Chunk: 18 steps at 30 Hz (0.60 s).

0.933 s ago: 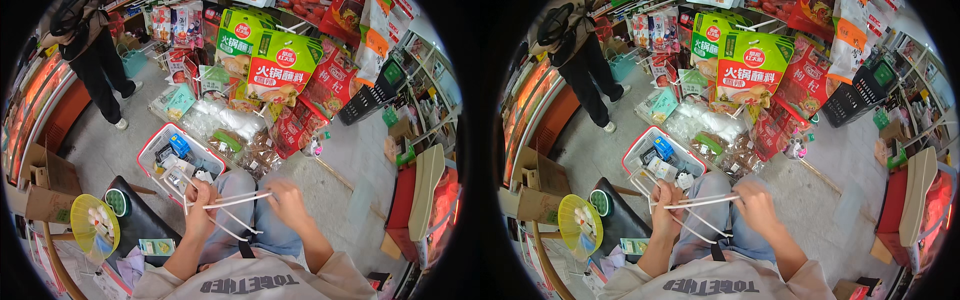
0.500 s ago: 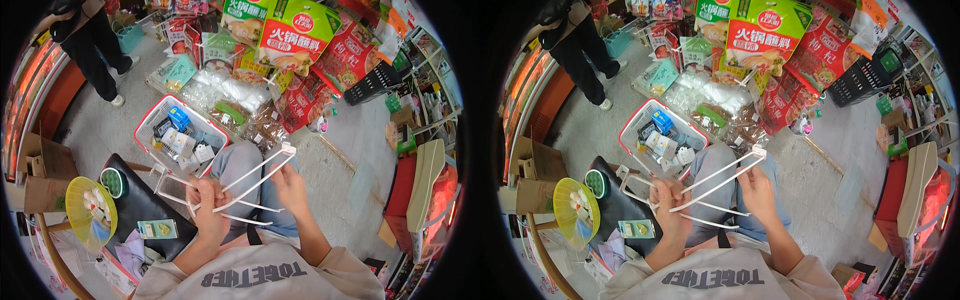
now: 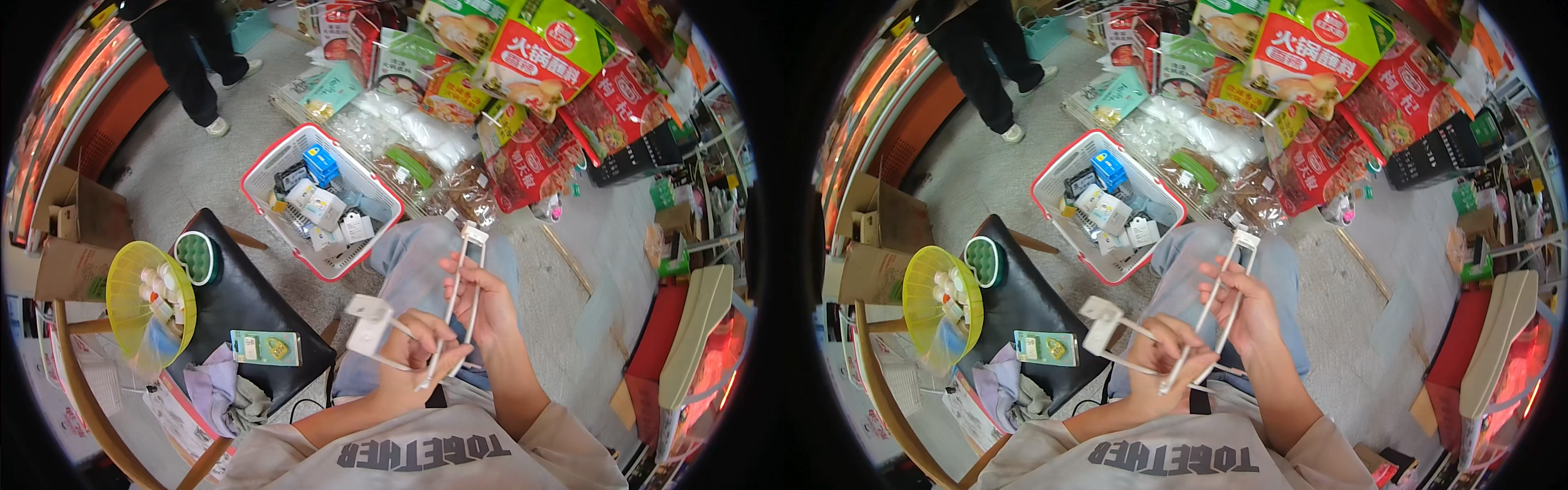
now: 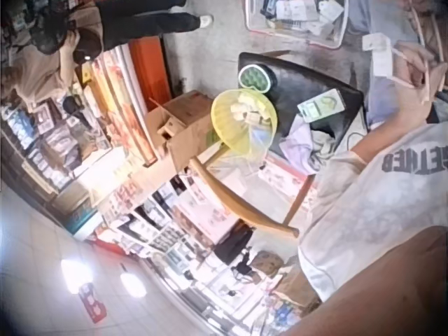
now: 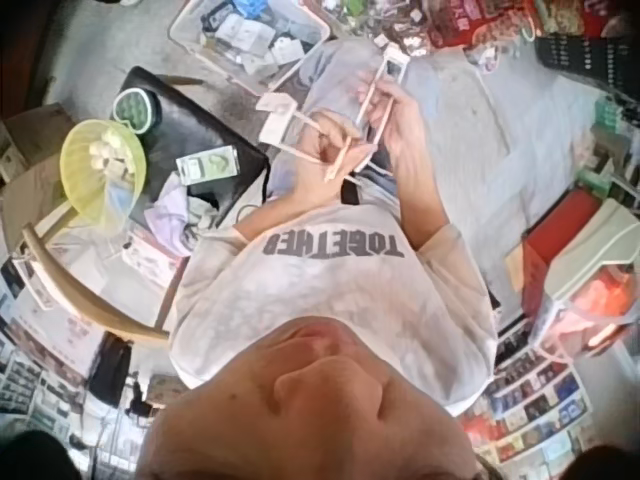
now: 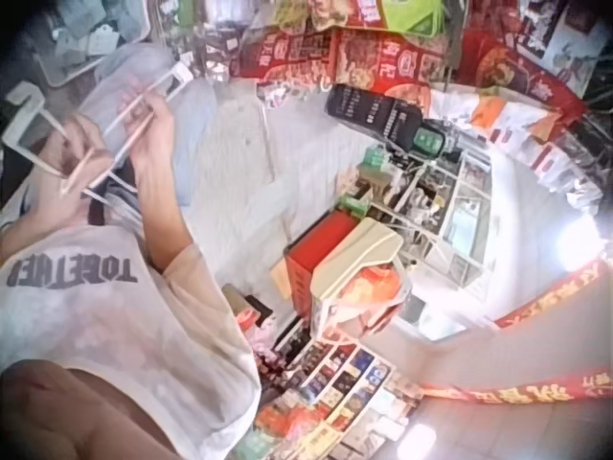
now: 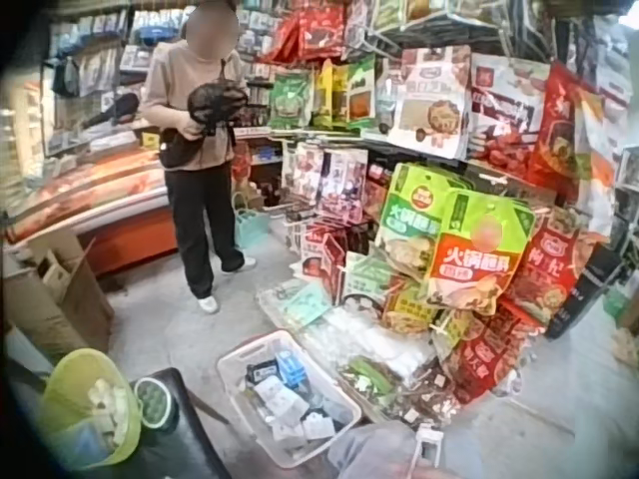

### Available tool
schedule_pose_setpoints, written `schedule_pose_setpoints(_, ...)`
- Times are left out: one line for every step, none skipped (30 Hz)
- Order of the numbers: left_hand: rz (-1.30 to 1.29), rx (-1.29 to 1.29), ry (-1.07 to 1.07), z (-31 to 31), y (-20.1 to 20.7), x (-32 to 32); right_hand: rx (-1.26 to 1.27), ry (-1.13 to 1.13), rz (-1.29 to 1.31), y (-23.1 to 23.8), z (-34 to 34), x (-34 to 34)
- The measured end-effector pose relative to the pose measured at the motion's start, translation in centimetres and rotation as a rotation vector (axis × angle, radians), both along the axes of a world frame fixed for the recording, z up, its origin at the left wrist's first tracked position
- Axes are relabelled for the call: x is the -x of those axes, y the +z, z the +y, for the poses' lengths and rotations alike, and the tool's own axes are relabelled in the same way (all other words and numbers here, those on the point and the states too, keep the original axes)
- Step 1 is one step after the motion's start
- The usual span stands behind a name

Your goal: The person moves a plastic stool, then sits on a chair and assembles white plastic hangers from a basket. They attach hooks to hanger frames and place the assembled hangers into a red basket. The person also handles packaged food items and a yellow colander containing small white objects.

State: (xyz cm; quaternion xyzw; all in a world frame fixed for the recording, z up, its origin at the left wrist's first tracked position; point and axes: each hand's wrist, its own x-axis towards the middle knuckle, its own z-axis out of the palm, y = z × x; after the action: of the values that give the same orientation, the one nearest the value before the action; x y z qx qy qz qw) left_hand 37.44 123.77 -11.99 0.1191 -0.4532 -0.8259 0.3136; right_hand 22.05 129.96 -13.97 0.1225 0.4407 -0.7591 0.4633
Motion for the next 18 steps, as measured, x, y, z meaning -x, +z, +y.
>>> schedule_pose_setpoints(0.025,-0.085,-0.049,0.1,-0.2,0.0,0.019,-0.006,-0.004,0.0,-0.1,0.2)
schedule_pose_setpoints(0.033,0.054,-0.015,0.1,-0.8,0.3,0.038,-0.012,-0.008,-0.1,0.0,0.8)
schedule_pose_setpoints(0.01,0.023,-0.041,-0.1,-0.8,0.2,0.053,-0.02,-0.017,-0.2,0.0,1.1)
schedule_pose_setpoints(-0.013,-0.009,-0.068,-0.3,-0.6,0.1,0.022,-0.084,-0.047,0.1,-0.3,1.5)
schedule_pose_setpoints(-0.035,-0.042,-0.094,-0.5,-0.6,-0.1,0.054,-0.062,-0.045,0.5,-0.2,2.1)
schedule_pose_setpoints(-0.008,-0.037,-0.083,-0.7,-1.1,-0.1,0.089,-0.043,-0.043,0.6,0.3,3.0)
schedule_pose_setpoints(-0.061,-0.031,-0.084,-1.2,-1.1,-0.3,0.118,-0.022,-0.044,1.1,0.2,3.2)
schedule_pose_setpoints(-0.114,-0.026,-0.086,-2.0,-1.1,-0.4,0.062,-0.034,0.005,1.9,-0.1,3.0)
schedule_pose_setpoints(-0.168,-0.021,-0.089,-2.5,-1.2,-0.6,0.041,0.004,0.043,2.5,-0.2,2.8)
schedule_pose_setpoints(-0.146,-0.151,-0.08,-2.7,-1.7,-0.6,0.021,0.042,0.081,3.0,-0.2,2.7)
schedule_pose_setpoints(-0.113,-0.275,-0.059,-3.1,-2.1,-0.5,0.001,0.08,0.12,3.4,-0.3,2.4)
schedule_pose_setpoints(-0.073,-0.399,-0.039,-3.5,-2.3,-0.3,-0.038,0.116,0.181,3.5,-0.5,2.0)
schedule_pose_setpoints(-0.032,-0.522,-0.02,-4.0,-2.7,-0.1,-0.09,0.152,0.219,3.8,-0.8,1.5)
schedule_pose_setpoints(-0.042,-0.54,-0.042,-4.5,-3.4,-0.1,-0.142,0.188,0.257,4.1,-1.1,0.8)
schedule_pose_setpoints(-0.052,-0.57,-0.037,-4.8,-3.5,0.0,-0.193,0.219,0.297,4.2,-1.2,0.3)
schedule_pose_setpoints(-0.063,-0.6,-0.033,-5.0,-3.5,0.1,-0.196,0.25,0.309,3.8,-1.2,0.0)
schedule_pose_setpoints(-0.075,-0.63,-0.029,-5.2,-3.6,0.2,-0.22,0.27,0.338,3.3,-1.3,-0.5)
schedule_pose_setpoints(-0.083,-0.633,-0.044,-5.4,-4.1,0.4,-0.243,0.288,0.374,2.9,-1.5,-0.8)
